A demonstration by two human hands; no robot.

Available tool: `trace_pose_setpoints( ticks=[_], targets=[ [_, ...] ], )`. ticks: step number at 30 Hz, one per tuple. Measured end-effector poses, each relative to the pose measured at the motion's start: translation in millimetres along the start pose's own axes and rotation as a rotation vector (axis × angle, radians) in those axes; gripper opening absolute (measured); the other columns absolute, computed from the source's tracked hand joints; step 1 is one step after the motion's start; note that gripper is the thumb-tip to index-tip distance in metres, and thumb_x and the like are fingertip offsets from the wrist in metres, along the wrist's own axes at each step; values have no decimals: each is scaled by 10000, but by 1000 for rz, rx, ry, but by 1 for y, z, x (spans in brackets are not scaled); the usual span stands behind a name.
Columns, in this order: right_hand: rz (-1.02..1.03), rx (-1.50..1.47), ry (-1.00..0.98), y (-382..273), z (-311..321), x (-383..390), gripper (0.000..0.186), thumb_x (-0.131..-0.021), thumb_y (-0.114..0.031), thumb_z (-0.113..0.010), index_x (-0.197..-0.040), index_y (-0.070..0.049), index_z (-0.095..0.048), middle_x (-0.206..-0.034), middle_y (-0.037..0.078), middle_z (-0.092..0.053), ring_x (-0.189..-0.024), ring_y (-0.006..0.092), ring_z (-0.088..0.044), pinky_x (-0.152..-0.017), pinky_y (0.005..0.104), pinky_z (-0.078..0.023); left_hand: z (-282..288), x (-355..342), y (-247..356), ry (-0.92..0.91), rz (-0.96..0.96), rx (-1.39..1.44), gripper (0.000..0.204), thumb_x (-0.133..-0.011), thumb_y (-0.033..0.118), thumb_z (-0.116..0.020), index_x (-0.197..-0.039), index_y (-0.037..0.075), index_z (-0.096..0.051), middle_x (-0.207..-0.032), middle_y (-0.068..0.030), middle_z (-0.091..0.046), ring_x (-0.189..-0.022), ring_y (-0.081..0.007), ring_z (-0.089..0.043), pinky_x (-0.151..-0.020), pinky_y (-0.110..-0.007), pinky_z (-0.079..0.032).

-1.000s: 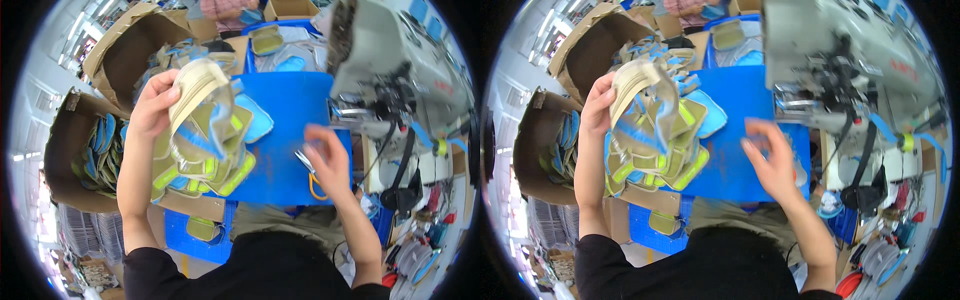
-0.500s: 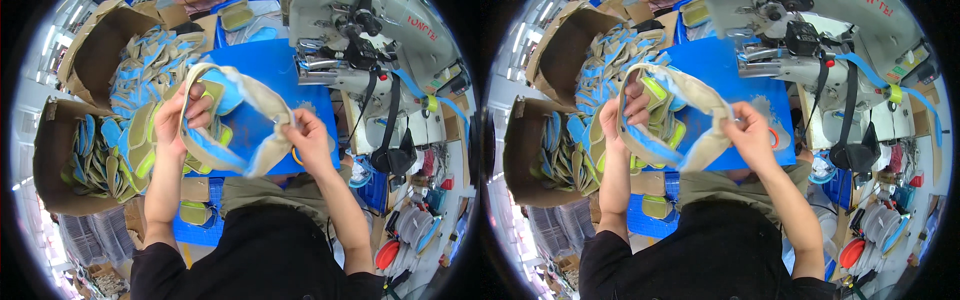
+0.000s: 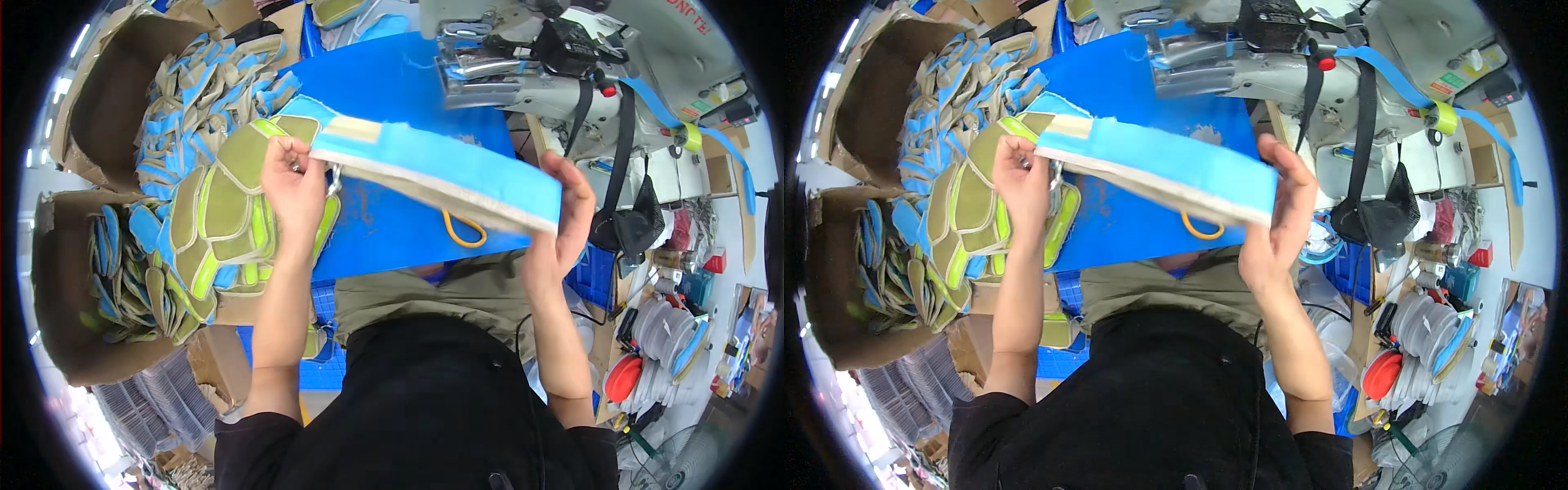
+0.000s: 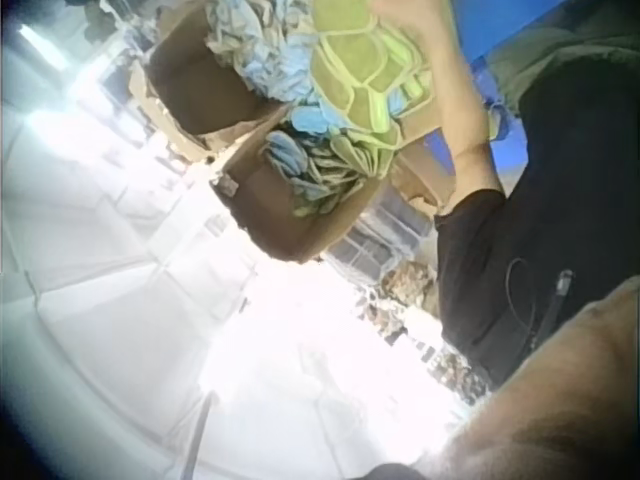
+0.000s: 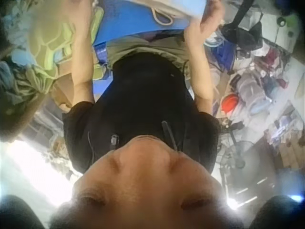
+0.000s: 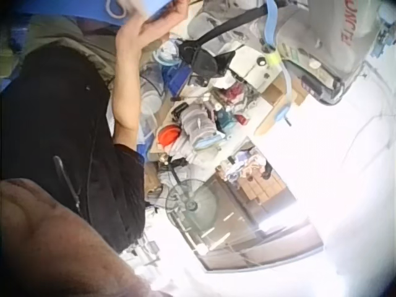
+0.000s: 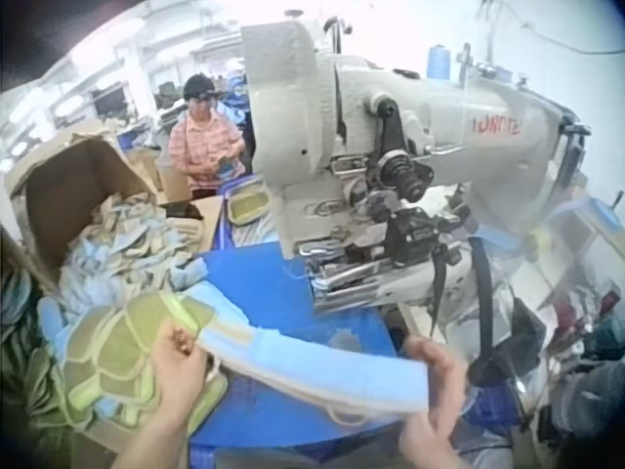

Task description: The person sews blue and beige fabric pouches using an industrial sewing machine. They align the fabric edges, guide the pouch under the needle, and trim excess threads with scissors. The person repeats this process for multiple pouches, handling them one at a time.

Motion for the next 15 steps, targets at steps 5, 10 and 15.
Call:
trace_pose_setpoints(
  ticks=[5,10,15],
  targets=[
    [87,229,-566,-33,-23,26,741,-748,-121,-637,-1449,36,-458,-1386,230,-566,-1263,363,-551,-1106,441,-404,-14,-12,-18,80,-65,66,258,-892,-54,-723,-846,66,-500,-865,-41,-673,-713,-34,-533,-644,-203,-449],
    [-132,-12,-838,-63,-62,43,1026,-739,-266,-809,-1573,27,-288,-1347,229,-588,-1170,413,-557,-1079,479,-376,-20,-16,-37,18,83,276,214,-913,-72,-676,-864,63,-517,-872,-45,-688,-802,-58,-602,-700,-239,-525],
    [-300,276,-696,-40,-68,48,596,-857,-186,-817,-1384,-30,-588,-1084,114,-679,-1086,277,-625,-1047,429,-400,-20,-19,-35,-14,803,878,194,-1029,228,-636,-1120,59,-660,-988,-102,-711,-900,-264,-723,-765,-406,-638]
  ],
)
Point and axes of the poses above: each hand's wrist, its own x-axis away from the middle knuckle, its own z-axis out of the back of the hand, y = z × x, the point moved 4 cm from there along -x, towards the middle knuckle
